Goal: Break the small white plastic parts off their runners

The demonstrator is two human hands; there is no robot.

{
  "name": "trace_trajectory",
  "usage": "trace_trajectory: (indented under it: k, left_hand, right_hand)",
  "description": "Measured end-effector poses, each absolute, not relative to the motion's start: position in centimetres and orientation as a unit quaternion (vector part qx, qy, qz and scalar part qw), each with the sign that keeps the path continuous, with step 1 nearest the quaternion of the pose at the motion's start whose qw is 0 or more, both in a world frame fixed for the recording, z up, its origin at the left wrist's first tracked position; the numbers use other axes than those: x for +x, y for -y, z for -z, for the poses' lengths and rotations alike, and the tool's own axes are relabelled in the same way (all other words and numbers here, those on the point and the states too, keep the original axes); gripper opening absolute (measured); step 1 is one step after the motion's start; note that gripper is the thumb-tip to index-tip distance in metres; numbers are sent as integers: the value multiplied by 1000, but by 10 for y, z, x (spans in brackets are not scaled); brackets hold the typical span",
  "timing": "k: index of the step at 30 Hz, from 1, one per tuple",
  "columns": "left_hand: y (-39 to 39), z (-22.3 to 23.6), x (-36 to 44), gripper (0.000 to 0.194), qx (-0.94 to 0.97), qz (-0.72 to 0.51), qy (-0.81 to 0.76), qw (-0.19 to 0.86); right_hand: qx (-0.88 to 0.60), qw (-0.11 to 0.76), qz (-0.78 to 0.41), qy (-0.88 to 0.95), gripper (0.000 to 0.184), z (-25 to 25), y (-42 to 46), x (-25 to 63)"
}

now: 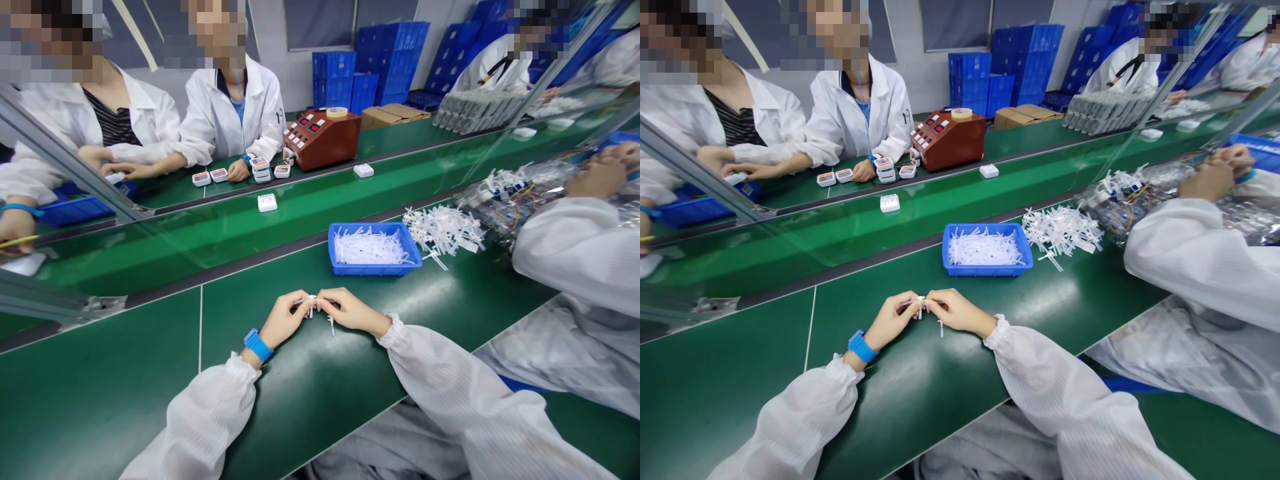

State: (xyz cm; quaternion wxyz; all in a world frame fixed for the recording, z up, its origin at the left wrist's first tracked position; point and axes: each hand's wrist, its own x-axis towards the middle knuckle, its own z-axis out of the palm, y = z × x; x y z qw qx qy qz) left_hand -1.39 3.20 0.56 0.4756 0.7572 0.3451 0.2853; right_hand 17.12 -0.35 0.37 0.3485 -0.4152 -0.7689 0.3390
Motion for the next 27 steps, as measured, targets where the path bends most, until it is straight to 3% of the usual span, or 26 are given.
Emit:
trace_trajectory:
  k: [27]
  left_hand:
    - [-34, 0, -13, 28, 726, -320, -358, 493]
  right_hand:
    - [-438, 361, -330, 754, 33, 1, -1, 167]
